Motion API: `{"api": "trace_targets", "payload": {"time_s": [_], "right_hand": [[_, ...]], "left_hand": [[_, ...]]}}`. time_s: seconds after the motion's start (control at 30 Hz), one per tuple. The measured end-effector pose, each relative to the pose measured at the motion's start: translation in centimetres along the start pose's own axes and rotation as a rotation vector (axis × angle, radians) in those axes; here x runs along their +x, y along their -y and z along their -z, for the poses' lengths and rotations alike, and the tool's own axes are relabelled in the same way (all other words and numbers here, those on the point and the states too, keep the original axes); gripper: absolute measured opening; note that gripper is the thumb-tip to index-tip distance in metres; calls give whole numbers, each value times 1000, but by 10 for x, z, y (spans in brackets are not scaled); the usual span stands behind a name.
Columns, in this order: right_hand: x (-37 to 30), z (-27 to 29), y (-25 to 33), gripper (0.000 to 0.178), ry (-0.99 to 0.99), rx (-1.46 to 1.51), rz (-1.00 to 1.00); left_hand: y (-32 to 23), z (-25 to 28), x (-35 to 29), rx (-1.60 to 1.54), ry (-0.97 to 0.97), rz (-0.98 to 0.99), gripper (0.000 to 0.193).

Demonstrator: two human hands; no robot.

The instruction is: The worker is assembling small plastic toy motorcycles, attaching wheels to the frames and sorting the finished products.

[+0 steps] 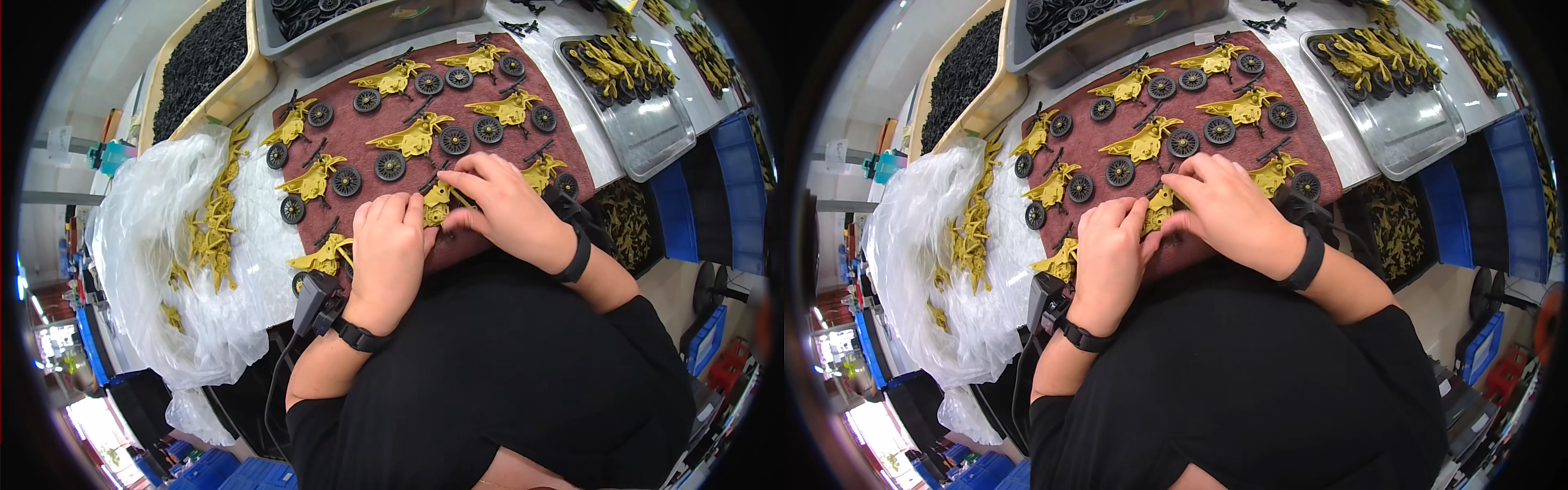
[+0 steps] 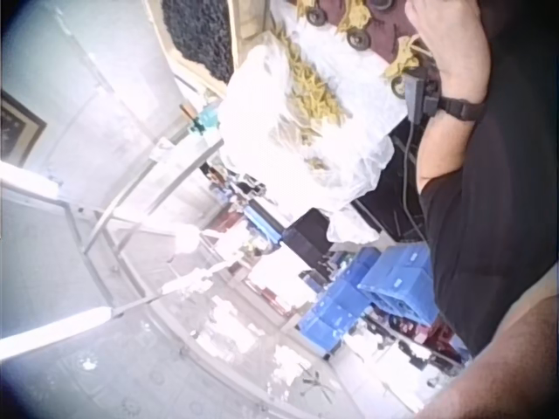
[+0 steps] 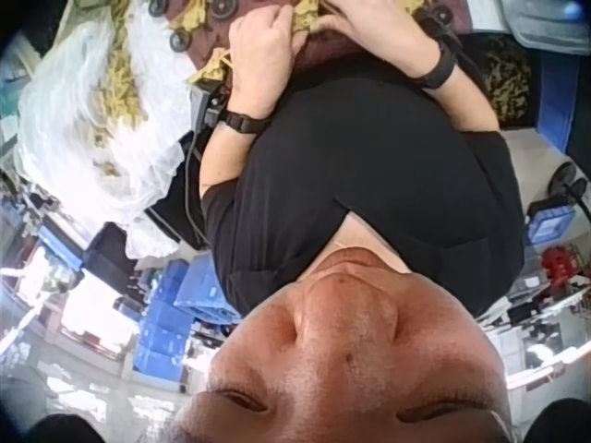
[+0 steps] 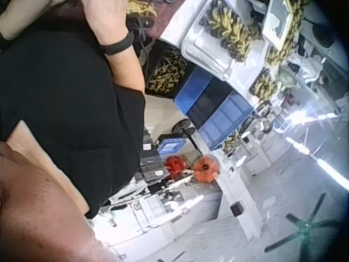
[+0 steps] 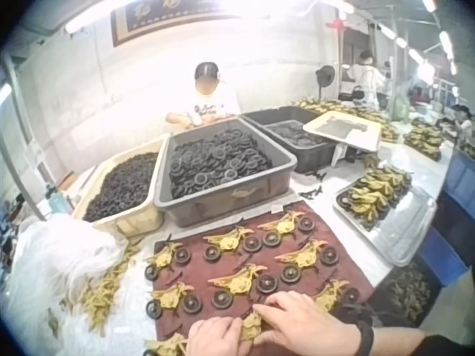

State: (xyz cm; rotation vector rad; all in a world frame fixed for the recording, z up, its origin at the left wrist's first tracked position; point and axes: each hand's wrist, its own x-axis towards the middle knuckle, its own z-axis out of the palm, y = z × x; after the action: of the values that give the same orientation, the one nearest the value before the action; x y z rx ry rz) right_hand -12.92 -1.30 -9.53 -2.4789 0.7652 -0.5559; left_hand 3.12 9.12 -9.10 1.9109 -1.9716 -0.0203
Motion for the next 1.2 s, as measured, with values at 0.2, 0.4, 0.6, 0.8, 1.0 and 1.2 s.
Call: {"api": "trace_targets", "payload": {"time_s": [0.2, 0.4, 0.6, 0.8, 1.0, 1.2], "right_hand": [[-3, 7, -6, 65, 105, 46, 157], [6, 9, -4, 31, -50, 197, 124], [9, 23, 5, 39, 37, 477, 70], [-8, 12, 2, 49, 17, 901, -79], [-11, 20, 16, 40, 93, 919, -6], [-12, 28, 21, 39, 54, 797, 114]], "left_hand": [[-6, -1, 1, 82, -40, -28, 40], [2, -4, -4, -45, -195, -106, 30], [1, 2, -13, -307, -206, -98, 28], [-7, 29, -15, -463, -204, -1, 26], [-15, 39, -17, -505, -231, -35, 28], [-16, 43, -13, -516, -290, -166, 30]]}}
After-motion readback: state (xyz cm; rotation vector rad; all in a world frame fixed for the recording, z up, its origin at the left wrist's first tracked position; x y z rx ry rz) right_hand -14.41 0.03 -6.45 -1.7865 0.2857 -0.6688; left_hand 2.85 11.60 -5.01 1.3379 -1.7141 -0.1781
